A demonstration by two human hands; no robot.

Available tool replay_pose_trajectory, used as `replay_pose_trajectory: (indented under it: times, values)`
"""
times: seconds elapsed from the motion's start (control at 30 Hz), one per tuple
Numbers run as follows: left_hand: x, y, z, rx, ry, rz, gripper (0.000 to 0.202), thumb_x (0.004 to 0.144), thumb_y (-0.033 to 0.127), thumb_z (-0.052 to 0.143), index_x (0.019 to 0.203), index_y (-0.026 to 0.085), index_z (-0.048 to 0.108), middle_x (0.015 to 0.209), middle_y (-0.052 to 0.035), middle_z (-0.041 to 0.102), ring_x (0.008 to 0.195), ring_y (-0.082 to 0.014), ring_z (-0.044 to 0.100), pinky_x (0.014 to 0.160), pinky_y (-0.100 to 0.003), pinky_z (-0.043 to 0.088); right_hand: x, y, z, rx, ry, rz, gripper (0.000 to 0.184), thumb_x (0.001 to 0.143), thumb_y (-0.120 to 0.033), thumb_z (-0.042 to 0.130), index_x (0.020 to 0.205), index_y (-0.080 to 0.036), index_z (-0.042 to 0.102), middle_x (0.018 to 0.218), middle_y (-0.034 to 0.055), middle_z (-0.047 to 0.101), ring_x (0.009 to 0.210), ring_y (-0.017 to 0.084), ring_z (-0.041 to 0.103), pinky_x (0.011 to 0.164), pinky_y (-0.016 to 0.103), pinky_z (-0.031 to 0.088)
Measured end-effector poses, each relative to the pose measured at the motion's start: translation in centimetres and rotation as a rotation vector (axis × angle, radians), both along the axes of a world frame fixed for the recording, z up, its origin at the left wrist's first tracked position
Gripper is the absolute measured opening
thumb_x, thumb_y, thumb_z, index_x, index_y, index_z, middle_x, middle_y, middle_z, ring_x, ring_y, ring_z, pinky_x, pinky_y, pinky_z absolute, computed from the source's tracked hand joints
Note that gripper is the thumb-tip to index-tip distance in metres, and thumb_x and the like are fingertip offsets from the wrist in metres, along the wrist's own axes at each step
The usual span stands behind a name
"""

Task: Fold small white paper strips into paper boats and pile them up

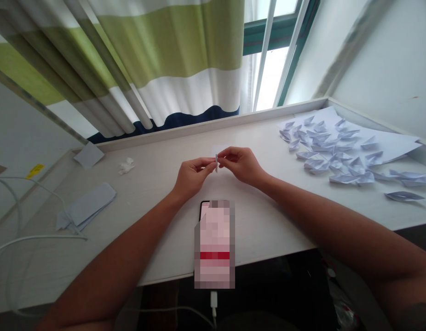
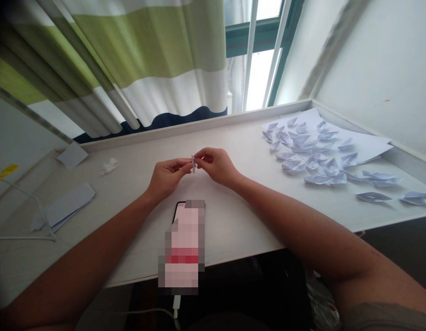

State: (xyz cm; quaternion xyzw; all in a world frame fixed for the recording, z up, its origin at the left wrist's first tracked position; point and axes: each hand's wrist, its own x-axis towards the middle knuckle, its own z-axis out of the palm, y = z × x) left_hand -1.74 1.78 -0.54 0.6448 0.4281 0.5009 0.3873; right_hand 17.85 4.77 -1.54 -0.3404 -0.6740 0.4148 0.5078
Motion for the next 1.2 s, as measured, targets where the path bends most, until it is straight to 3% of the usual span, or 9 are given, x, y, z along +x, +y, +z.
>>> replay_pose_trajectory:
  times: [0.17,0.33,0.5,0.67,0.93,1.03,1.2]
  values:
    - [0.1,-0.3,0.3,-0.040,-0.016,0.037,0.040,0.076,0.049,0.097,0.098,0.017,0.087,0.098,-0.0115,0.086,0.094,-0.0276,0.082,0.095,-0.045,0.066,0.1,-0.2,0.1,-0.012,-0.033,0.074,0.032,0.087,-0.051,0.085,0.092,-0.019,0.082,0.095,0.0092,0.084,0.091,0.025,0.079,0.089,0.044,0.064]
    - [0.2,-0.6,0.7,-0.068,-0.092,0.020,0.044,0.073,0.046,0.100,0.101,0.016,0.086,0.102,-0.0122,0.086,0.095,-0.0277,0.083,0.097,-0.047,0.067,0.3,0.0,0.2,0.005,-0.032,0.067,0.035,0.085,-0.054,0.088,0.091,-0.020,0.084,0.093,0.0080,0.084,0.087,0.023,0.078,0.087,0.043,0.064]
    - [0.0,-0.2,0.4,-0.062,-0.130,-0.046,0.038,0.078,0.040,0.096,0.106,0.017,0.086,0.106,-0.0118,0.086,0.100,-0.0271,0.083,0.101,-0.048,0.066,0.4,0.0,0.4,0.004,-0.039,0.060,0.025,0.091,-0.046,0.082,0.091,-0.021,0.085,0.091,0.0066,0.082,0.086,0.021,0.076,0.085,0.040,0.065]
    - [0.2,-0.2,0.0,-0.029,-0.081,-0.039,0.033,0.081,0.034,0.093,0.107,0.016,0.085,0.106,-0.0116,0.086,0.099,-0.0255,0.082,0.099,-0.044,0.066,0.0,-0.5,0.3,0.094,-0.153,-0.056,0.014,0.091,-0.031,0.077,0.085,-0.020,0.083,0.090,0.0065,0.078,0.079,0.019,0.072,0.078,0.038,0.063]
    - [0.4,-0.5,-0.2,0.010,-0.016,-0.002,0.034,0.087,0.037,0.087,0.114,0.017,0.083,0.113,-0.0120,0.085,0.103,-0.0256,0.082,0.102,-0.043,0.065,0.2,0.0,0.0,0.109,-0.159,-0.023,0.017,0.092,-0.039,0.081,0.088,-0.022,0.084,0.093,0.0062,0.077,0.084,0.020,0.072,0.080,0.038,0.064]
    - [0.3,-0.5,-0.2,0.020,0.008,0.010,0.033,0.088,0.036,0.086,0.116,0.018,0.083,0.116,-0.0122,0.085,0.104,-0.0263,0.082,0.103,-0.043,0.064,0.3,0.0,0.1,0.161,-0.258,-0.040,0.015,0.096,-0.032,0.075,0.089,-0.022,0.083,0.093,0.0063,0.077,0.082,0.019,0.071,0.080,0.037,0.062]
    - [0.6,-0.8,-0.2,0.096,0.087,0.080,0.027,0.093,0.028,0.079,0.119,0.020,0.082,0.117,-0.0104,0.085,0.107,-0.0268,0.082,0.102,-0.041,0.064,-0.5,-1.1,1.0,0.342,-0.600,-0.156,0.020,0.100,-0.027,0.064,0.090,-0.018,0.079,0.093,0.0102,0.075,0.077,0.020,0.067,0.076,0.037,0.053]
